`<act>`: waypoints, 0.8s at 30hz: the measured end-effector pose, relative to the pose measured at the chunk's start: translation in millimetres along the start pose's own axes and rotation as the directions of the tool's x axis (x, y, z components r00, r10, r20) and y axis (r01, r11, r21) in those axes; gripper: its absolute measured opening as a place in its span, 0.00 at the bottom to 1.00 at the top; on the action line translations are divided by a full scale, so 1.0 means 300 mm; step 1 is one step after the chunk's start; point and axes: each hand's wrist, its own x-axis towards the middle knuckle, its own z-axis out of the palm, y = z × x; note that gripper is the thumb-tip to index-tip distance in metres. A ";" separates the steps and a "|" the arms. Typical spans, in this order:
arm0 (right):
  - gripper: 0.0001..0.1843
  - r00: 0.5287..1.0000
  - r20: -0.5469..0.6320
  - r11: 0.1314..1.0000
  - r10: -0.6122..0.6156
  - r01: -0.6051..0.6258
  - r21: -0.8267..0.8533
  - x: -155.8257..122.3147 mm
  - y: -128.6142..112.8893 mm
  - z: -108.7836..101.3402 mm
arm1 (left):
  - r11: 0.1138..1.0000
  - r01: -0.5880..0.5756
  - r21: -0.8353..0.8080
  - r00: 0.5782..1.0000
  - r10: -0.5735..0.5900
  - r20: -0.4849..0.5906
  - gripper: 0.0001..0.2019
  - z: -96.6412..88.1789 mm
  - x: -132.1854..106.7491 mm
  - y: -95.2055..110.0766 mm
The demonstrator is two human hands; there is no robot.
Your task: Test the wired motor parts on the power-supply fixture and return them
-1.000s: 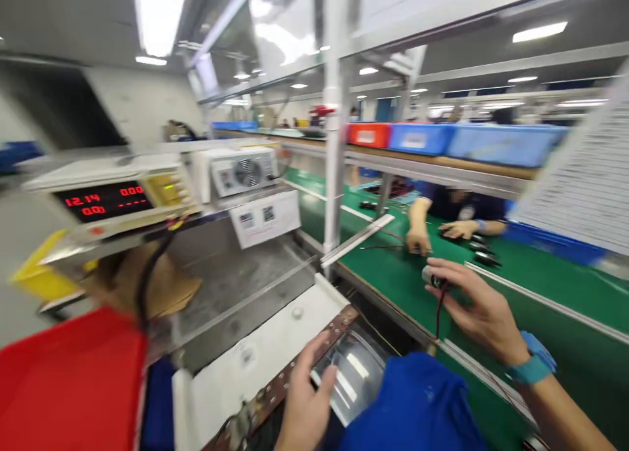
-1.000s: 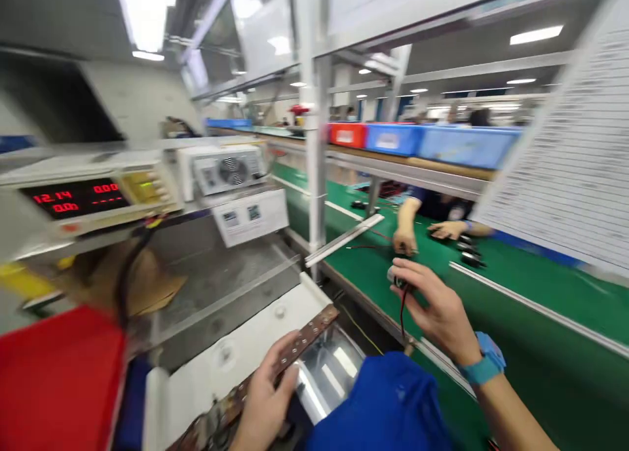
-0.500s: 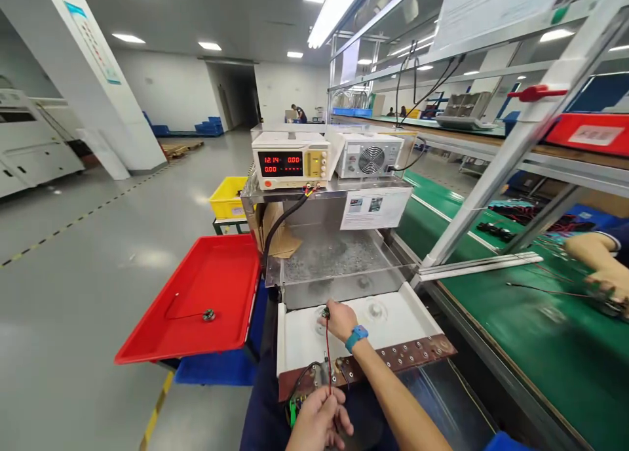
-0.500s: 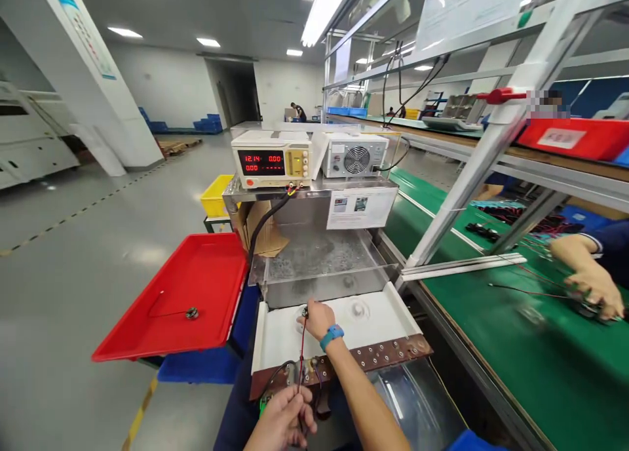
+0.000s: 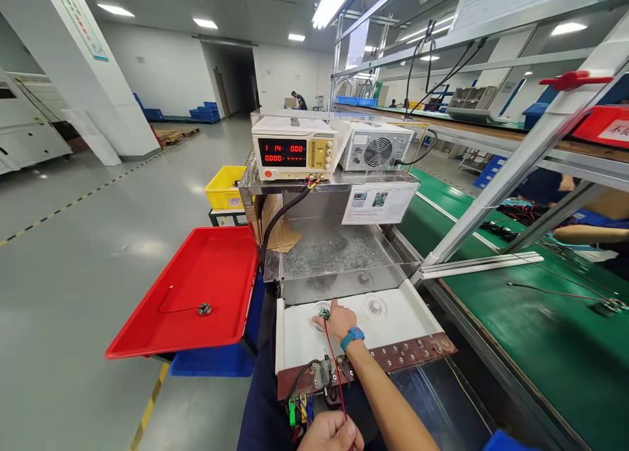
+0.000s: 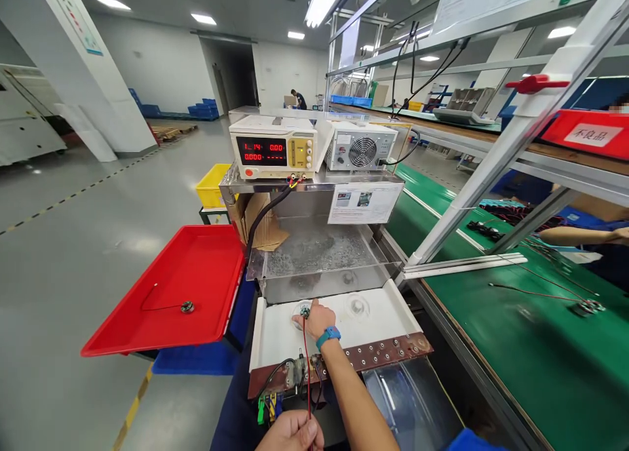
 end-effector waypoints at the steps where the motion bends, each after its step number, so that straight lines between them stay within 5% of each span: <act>1: 0.31 0.999 0.014 0.999 -0.032 0.032 0.021 -0.001 0.008 0.000 | 1.000 -0.011 -0.026 1.000 0.011 -0.003 0.35 0.003 0.001 0.005; 6: 0.18 0.983 0.050 0.983 -0.177 0.174 0.061 0.003 0.029 0.000 | 0.980 -0.073 -0.184 0.997 0.072 -0.010 0.30 0.006 -0.026 0.095; 13: 0.18 0.991 0.040 0.991 -0.126 0.124 0.051 0.024 0.034 0.025 | 0.976 -0.208 -0.070 0.926 0.174 -0.336 0.24 -0.081 0.011 0.279; 19: 0.21 0.990 0.098 0.992 -0.101 0.093 0.088 0.058 0.053 0.042 | 0.903 -0.193 0.383 0.813 0.366 -0.453 0.15 -0.145 0.153 0.289; 24: 0.20 0.986 0.092 0.985 -0.140 0.129 0.110 0.067 0.067 0.058 | 0.846 -0.153 0.511 0.836 0.386 -0.389 0.07 -0.155 0.240 0.252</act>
